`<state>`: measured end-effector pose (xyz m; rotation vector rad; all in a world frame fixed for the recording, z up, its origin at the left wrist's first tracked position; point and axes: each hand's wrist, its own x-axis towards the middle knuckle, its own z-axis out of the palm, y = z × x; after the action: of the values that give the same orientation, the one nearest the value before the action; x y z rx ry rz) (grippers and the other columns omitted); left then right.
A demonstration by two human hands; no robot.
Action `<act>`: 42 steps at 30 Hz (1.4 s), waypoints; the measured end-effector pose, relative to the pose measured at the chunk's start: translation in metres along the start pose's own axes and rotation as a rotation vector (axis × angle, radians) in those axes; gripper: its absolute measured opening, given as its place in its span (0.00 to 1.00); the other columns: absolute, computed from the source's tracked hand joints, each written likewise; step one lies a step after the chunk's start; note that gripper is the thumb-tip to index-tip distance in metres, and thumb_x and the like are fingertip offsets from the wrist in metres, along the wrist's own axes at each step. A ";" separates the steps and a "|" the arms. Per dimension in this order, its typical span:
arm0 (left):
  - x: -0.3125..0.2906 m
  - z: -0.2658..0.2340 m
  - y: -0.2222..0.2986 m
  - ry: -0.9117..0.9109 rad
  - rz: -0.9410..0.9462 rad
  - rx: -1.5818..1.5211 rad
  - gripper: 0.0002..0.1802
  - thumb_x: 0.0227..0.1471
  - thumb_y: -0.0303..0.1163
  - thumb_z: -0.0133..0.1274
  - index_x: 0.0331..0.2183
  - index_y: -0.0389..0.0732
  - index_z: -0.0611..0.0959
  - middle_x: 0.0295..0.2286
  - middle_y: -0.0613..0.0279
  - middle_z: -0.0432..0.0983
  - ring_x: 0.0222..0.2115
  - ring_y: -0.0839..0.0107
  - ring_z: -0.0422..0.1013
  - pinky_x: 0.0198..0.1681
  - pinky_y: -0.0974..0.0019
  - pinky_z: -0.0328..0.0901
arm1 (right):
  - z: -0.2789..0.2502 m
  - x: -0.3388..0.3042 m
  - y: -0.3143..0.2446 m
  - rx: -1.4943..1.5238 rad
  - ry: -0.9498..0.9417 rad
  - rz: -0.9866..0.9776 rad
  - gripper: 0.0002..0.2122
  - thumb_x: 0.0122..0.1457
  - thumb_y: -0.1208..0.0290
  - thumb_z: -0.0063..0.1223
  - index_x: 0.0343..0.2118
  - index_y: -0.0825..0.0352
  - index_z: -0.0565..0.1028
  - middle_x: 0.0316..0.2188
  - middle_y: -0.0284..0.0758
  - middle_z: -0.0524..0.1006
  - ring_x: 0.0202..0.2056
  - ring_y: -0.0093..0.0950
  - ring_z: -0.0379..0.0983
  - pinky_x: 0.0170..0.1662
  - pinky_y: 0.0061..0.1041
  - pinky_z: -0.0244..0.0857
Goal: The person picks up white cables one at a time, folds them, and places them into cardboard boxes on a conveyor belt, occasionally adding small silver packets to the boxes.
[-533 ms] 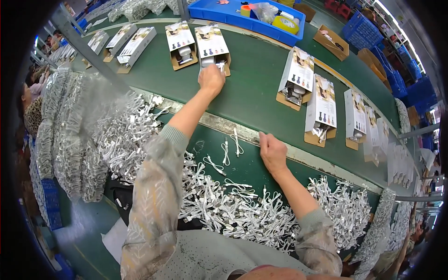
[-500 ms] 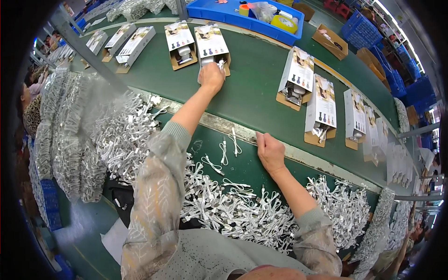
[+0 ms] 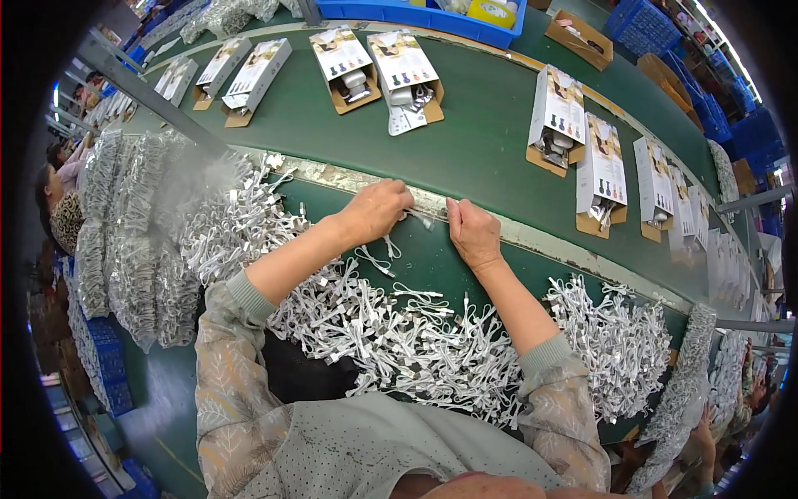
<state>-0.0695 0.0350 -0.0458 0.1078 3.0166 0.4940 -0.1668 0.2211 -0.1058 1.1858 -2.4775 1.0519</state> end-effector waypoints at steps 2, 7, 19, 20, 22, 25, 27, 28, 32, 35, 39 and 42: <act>0.000 -0.007 -0.003 0.019 -0.092 0.034 0.07 0.44 0.30 0.54 0.29 0.40 0.77 0.29 0.55 0.74 0.34 0.54 0.71 0.36 0.57 0.66 | 0.000 -0.001 0.001 0.005 0.018 0.003 0.14 0.57 0.65 0.48 0.17 0.64 0.67 0.14 0.38 0.71 0.18 0.37 0.70 0.21 0.33 0.64; 0.022 -0.024 -0.028 0.293 -0.512 -0.292 0.14 0.45 0.37 0.56 0.23 0.33 0.79 0.15 0.57 0.74 0.15 0.69 0.71 0.22 0.65 0.66 | 0.000 -0.002 0.000 -0.012 0.042 -0.029 0.14 0.56 0.66 0.50 0.17 0.64 0.67 0.14 0.38 0.71 0.18 0.36 0.70 0.21 0.33 0.64; 0.153 0.019 -0.062 0.910 -1.023 -1.239 0.07 0.46 0.27 0.54 0.22 0.33 0.77 0.15 0.59 0.73 0.13 0.73 0.70 0.14 0.69 0.67 | 0.000 -0.001 0.001 -0.020 -0.007 -0.016 0.13 0.56 0.66 0.50 0.18 0.64 0.67 0.14 0.38 0.71 0.18 0.36 0.71 0.20 0.33 0.64; 0.154 0.022 -0.058 0.929 -0.992 -1.261 0.07 0.46 0.27 0.54 0.23 0.33 0.76 0.17 0.58 0.74 0.14 0.72 0.70 0.15 0.70 0.67 | -0.001 -0.002 0.002 -0.025 -0.010 -0.009 0.13 0.56 0.66 0.50 0.18 0.64 0.67 0.14 0.38 0.71 0.18 0.36 0.71 0.21 0.33 0.65; 0.154 0.024 -0.060 0.893 -0.970 -1.348 0.05 0.45 0.24 0.54 0.24 0.32 0.76 0.18 0.57 0.74 0.15 0.70 0.71 0.16 0.70 0.68 | -0.001 -0.002 0.001 -0.023 -0.011 -0.008 0.13 0.56 0.66 0.50 0.18 0.64 0.67 0.14 0.38 0.71 0.18 0.36 0.71 0.21 0.33 0.65; 0.158 0.023 -0.063 0.934 -0.856 -1.558 0.02 0.43 0.19 0.52 0.24 0.30 0.77 0.22 0.55 0.74 0.21 0.70 0.73 0.22 0.69 0.71 | -0.002 -0.001 -0.002 -0.012 -0.012 -0.025 0.13 0.56 0.66 0.50 0.18 0.65 0.67 0.15 0.39 0.72 0.18 0.37 0.71 0.21 0.34 0.65; 0.153 0.021 -0.065 0.929 -0.690 -1.564 0.03 0.43 0.19 0.52 0.26 0.30 0.78 0.27 0.57 0.74 0.29 0.70 0.73 0.28 0.72 0.70 | 0.003 0.000 -0.004 -0.004 0.003 -0.038 0.12 0.56 0.66 0.50 0.18 0.64 0.67 0.15 0.39 0.72 0.18 0.37 0.71 0.21 0.34 0.65; 0.148 0.017 -0.064 0.812 -0.643 -1.483 0.06 0.42 0.19 0.51 0.28 0.29 0.78 0.28 0.56 0.75 0.30 0.69 0.73 0.30 0.71 0.70 | 0.004 -0.002 -0.004 -0.004 0.021 -0.043 0.12 0.56 0.66 0.50 0.18 0.64 0.68 0.15 0.39 0.72 0.18 0.38 0.71 0.21 0.34 0.65; 0.092 0.001 -0.044 0.280 -0.208 -0.749 0.18 0.41 0.20 0.48 0.38 0.31 0.79 0.35 0.53 0.77 0.36 0.67 0.73 0.42 0.68 0.66 | 0.001 -0.002 0.002 -0.019 0.012 -0.034 0.12 0.55 0.67 0.50 0.18 0.65 0.68 0.15 0.39 0.72 0.18 0.37 0.71 0.21 0.34 0.65; 0.019 -0.017 -0.008 0.035 -0.050 -0.311 0.16 0.41 0.22 0.50 0.37 0.38 0.80 0.35 0.52 0.76 0.38 0.55 0.71 0.44 0.61 0.65 | -0.001 -0.002 0.006 -0.030 0.020 -0.033 0.12 0.56 0.67 0.50 0.17 0.64 0.67 0.15 0.38 0.72 0.18 0.37 0.71 0.21 0.34 0.64; -0.053 -0.017 0.004 -0.123 -0.126 -0.068 0.12 0.41 0.27 0.54 0.34 0.41 0.78 0.35 0.56 0.72 0.41 0.57 0.68 0.43 0.58 0.65 | 0.003 0.000 0.003 -0.037 0.021 -0.042 0.13 0.56 0.66 0.50 0.17 0.64 0.67 0.15 0.38 0.72 0.18 0.36 0.71 0.21 0.33 0.65; -0.065 -0.014 -0.003 -0.075 -0.256 -0.103 0.08 0.42 0.28 0.55 0.30 0.39 0.79 0.30 0.56 0.74 0.34 0.58 0.71 0.37 0.59 0.66 | 0.003 0.001 0.001 -0.046 0.033 -0.055 0.13 0.56 0.66 0.49 0.17 0.64 0.68 0.15 0.38 0.72 0.18 0.37 0.71 0.21 0.33 0.65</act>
<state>-0.0067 0.0219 -0.0291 -0.2568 2.8674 0.6027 -0.1679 0.2190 -0.1088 1.2058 -2.4163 0.9871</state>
